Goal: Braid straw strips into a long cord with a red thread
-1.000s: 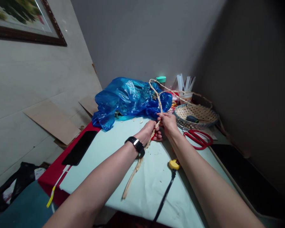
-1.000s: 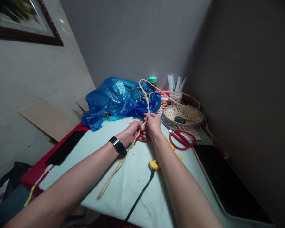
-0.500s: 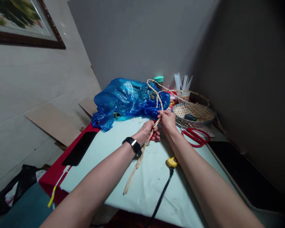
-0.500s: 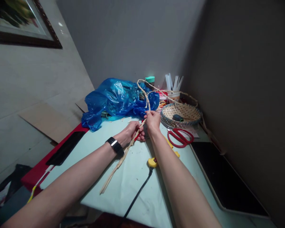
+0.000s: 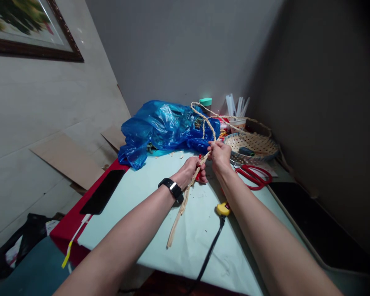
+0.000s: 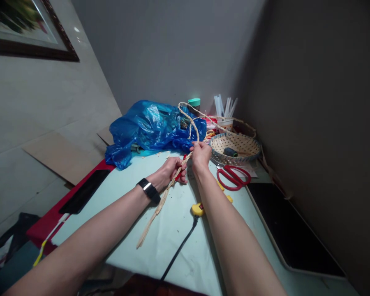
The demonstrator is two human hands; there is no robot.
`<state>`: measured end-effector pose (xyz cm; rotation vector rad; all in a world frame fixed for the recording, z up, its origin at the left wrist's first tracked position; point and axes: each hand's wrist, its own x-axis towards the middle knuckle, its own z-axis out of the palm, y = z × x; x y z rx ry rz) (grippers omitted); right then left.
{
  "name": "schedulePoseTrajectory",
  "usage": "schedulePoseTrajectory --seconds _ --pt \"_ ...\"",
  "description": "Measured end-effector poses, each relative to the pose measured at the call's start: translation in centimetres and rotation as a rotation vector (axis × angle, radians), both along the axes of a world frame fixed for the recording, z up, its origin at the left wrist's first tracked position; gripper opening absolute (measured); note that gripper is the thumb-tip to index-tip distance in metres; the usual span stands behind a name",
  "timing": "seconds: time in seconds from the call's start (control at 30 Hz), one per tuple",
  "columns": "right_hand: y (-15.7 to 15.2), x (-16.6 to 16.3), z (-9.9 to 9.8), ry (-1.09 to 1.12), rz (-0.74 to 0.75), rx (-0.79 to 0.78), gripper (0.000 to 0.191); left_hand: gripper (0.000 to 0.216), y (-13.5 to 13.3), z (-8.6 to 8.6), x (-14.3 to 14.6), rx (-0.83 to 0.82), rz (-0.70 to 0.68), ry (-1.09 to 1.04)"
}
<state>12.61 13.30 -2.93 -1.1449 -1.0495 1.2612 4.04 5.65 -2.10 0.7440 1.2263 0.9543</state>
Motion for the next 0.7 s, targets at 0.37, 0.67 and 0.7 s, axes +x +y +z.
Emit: schedulePoseTrajectory --seconds 0.37,0.67,0.7 --pt "-0.8 0.3 0.6 0.040 0.060 0.006 0.027 0.013 -0.6 -0.7 -1.0 0.087 -0.072 -0.092" --pt "-1.8 2.9 2.3 -0.126 0.195 0.057 0.013 0.026 -3.1 0.4 -2.1 0.194 -0.071 -0.263" --pt "-2.2 3.4 2.4 -0.167 0.201 0.078 0.014 0.026 -3.4 0.4 -2.0 0.204 -0.040 -0.281"
